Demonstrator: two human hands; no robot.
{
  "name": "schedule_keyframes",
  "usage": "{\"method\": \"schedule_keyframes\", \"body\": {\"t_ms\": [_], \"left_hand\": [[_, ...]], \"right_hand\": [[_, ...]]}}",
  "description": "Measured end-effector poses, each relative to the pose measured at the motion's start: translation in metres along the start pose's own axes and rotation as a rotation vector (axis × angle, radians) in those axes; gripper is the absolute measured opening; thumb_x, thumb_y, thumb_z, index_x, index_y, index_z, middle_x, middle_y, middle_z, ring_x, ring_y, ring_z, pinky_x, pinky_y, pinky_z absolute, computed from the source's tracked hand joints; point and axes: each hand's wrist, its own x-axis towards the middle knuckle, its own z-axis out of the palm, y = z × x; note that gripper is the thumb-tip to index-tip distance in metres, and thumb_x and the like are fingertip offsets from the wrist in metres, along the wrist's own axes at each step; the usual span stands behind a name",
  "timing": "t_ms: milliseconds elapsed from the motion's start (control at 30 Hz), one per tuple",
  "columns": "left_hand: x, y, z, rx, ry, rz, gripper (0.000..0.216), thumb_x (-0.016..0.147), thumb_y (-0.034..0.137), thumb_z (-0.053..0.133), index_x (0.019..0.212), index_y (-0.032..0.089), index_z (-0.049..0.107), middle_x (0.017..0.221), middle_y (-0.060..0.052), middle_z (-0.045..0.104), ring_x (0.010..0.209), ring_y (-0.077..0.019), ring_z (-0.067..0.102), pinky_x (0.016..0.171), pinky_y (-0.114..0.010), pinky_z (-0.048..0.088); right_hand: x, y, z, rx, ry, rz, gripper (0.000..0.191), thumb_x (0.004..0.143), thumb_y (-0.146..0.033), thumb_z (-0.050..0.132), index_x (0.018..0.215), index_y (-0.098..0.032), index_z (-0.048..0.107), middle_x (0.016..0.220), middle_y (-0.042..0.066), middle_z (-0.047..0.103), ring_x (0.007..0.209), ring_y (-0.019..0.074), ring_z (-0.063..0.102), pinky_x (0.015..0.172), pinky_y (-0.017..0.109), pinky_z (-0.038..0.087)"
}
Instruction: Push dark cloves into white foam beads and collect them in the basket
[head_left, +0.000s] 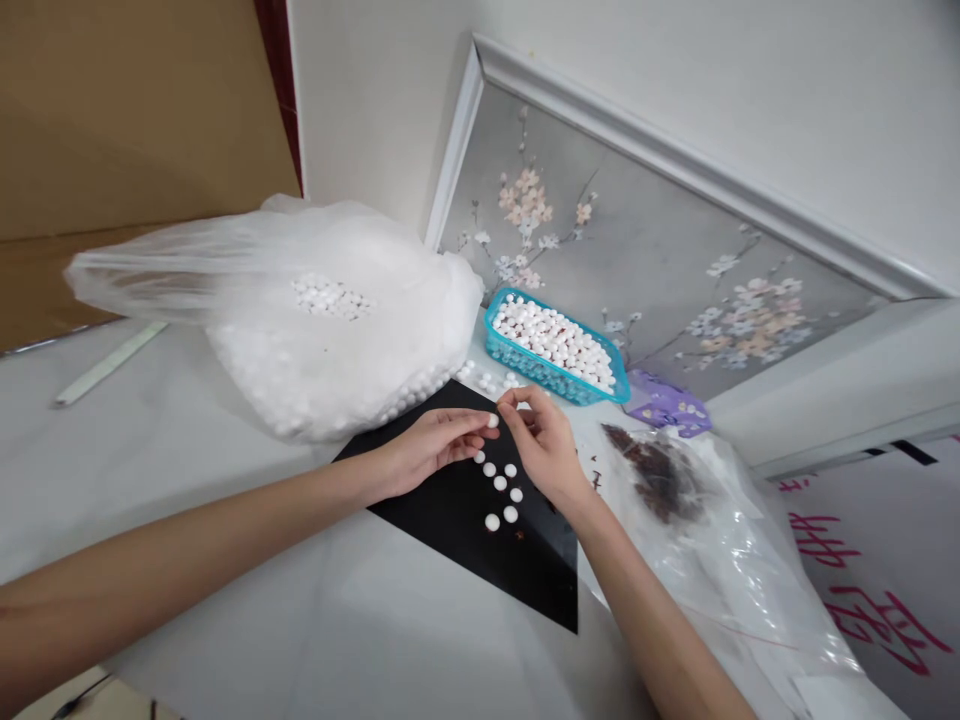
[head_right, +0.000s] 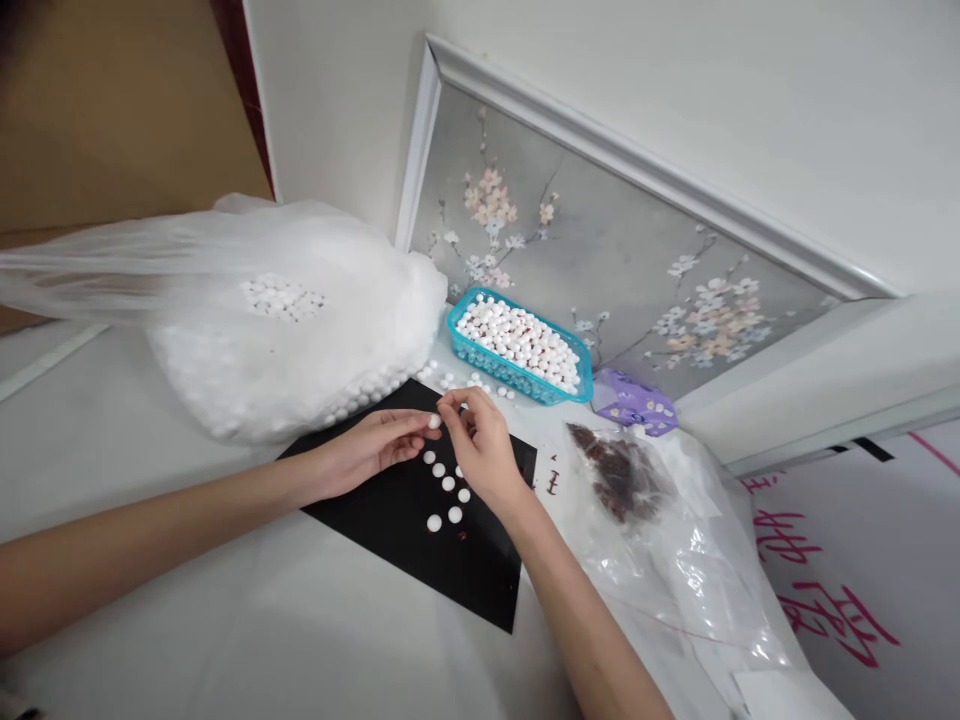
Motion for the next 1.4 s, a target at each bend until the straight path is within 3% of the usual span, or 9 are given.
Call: {"method": "schedule_keyframes", "body": {"t_ms": [733, 1000, 1400], "left_hand": [[0.000, -0.001, -0.002, -0.012, 0.012, 0.016, 0.019, 0.071, 0.035, 0.069, 0.080, 0.018, 0.072, 0.090, -0.004, 0.069, 0.068, -0.0075, 0.052, 0.064, -0.019, 0.041], [0.001, -0.001, -0.003, -0.077, 0.006, -0.006, 0.018, 0.071, 0.033, 0.070, 0.078, 0.017, 0.071, 0.074, 0.000, 0.066, 0.075, -0.0090, 0.057, 0.067, -0.019, 0.041], [0.003, -0.004, -0.006, -0.148, -0.019, -0.013, 0.011, 0.077, 0.027, 0.065, 0.079, 0.017, 0.070, 0.076, 0.000, 0.067, 0.077, -0.0085, 0.059, 0.075, -0.019, 0.043]], "right_hand": [[-0.012, 0.012, 0.023, -0.008, 0.195, -0.074, 0.009, 0.088, -0.024, 0.044, 0.083, -0.021, 0.050, 0.081, 0.003, 0.052, 0.072, 0.0137, 0.053, 0.059, 0.026, 0.048], [-0.012, 0.014, 0.021, -0.069, 0.217, -0.140, 0.002, 0.082, -0.022, 0.054, 0.083, -0.021, 0.055, 0.083, 0.001, 0.055, 0.052, 0.0078, 0.049, 0.046, 0.023, 0.043], [-0.013, 0.014, 0.023, -0.069, 0.236, -0.128, 0.006, 0.083, -0.022, 0.053, 0.084, -0.021, 0.060, 0.082, 0.003, 0.060, 0.064, 0.0121, 0.058, 0.050, 0.024, 0.047]]}}
